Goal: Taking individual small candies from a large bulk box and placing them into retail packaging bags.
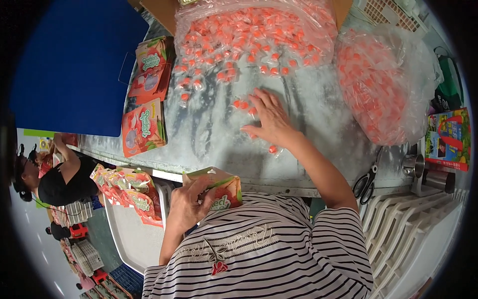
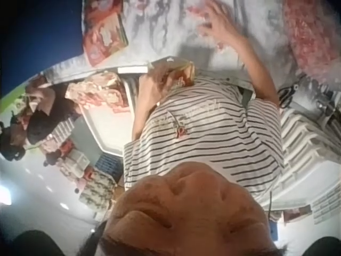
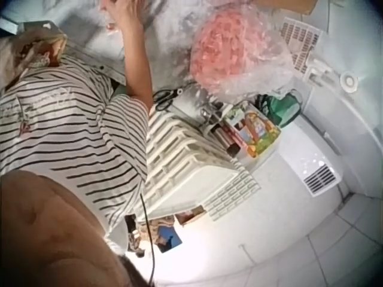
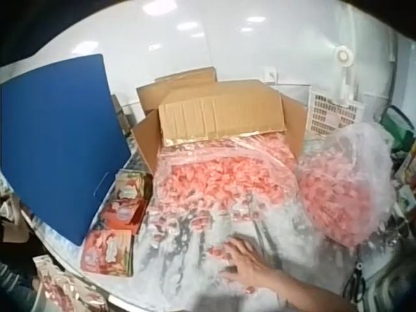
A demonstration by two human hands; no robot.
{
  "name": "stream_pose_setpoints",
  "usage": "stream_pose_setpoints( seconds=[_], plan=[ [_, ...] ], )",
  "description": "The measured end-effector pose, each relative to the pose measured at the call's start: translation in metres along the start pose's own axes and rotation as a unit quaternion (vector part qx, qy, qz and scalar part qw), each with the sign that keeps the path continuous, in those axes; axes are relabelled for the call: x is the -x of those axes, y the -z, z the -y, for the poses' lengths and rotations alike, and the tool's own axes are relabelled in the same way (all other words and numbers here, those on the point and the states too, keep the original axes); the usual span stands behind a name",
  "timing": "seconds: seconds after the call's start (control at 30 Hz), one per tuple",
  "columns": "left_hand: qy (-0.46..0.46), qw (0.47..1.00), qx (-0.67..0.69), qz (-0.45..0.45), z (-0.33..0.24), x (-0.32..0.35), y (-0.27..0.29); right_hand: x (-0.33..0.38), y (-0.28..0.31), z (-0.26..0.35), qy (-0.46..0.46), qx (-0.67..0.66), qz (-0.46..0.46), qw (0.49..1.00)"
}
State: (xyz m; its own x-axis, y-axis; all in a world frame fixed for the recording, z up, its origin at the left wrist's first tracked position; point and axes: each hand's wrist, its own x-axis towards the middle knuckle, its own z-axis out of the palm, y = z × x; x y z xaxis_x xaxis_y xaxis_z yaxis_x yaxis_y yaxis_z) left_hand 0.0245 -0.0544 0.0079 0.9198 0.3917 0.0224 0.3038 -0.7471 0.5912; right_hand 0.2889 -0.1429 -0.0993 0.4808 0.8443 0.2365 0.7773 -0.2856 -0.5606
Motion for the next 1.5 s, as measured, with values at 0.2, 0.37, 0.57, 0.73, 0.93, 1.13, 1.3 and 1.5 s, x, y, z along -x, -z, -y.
stream_pose_setpoints(
  seconds=[0.2,0.37,0.57,0.73,0.93,1.13,1.3,1.5],
  plan=[
    [0.029,0.999,0.011,-0.018,0.007,0.011,0.000,0.007,-0.008,-0.011,-0.008,0.024,0.010,1.000],
    [0.046,0.999,0.027,-0.001,0.010,0.009,0.000,0.015,0.014,0.006,-0.019,0.021,0.032,0.999],
    [0.017,1.000,0.007,0.005,0.004,0.000,0.001,-0.022,-0.009,0.010,-0.019,0.008,0.096,0.995],
    [0.041,0.999,0.017,-0.002,0.006,0.009,0.001,-0.041,-0.013,-0.029,0.001,-0.112,-0.023,0.993],
    [0.070,0.997,0.043,0.008,0.010,0.010,0.000,0.010,-0.003,0.004,-0.075,-0.040,0.022,0.996],
    [0.024,1.000,0.018,0.006,0.008,0.000,-0.002,0.037,-0.014,0.015,0.055,-0.015,0.025,0.998],
    [0.027,0.999,0.039,-0.023,0.014,0.005,-0.003,0.055,0.034,-0.012,-0.075,-0.174,-0.063,0.980],
    [0.022,0.999,0.028,-0.024,0.014,0.000,-0.003,0.061,0.024,0.011,-0.044,0.029,0.000,0.999]
  ],
)
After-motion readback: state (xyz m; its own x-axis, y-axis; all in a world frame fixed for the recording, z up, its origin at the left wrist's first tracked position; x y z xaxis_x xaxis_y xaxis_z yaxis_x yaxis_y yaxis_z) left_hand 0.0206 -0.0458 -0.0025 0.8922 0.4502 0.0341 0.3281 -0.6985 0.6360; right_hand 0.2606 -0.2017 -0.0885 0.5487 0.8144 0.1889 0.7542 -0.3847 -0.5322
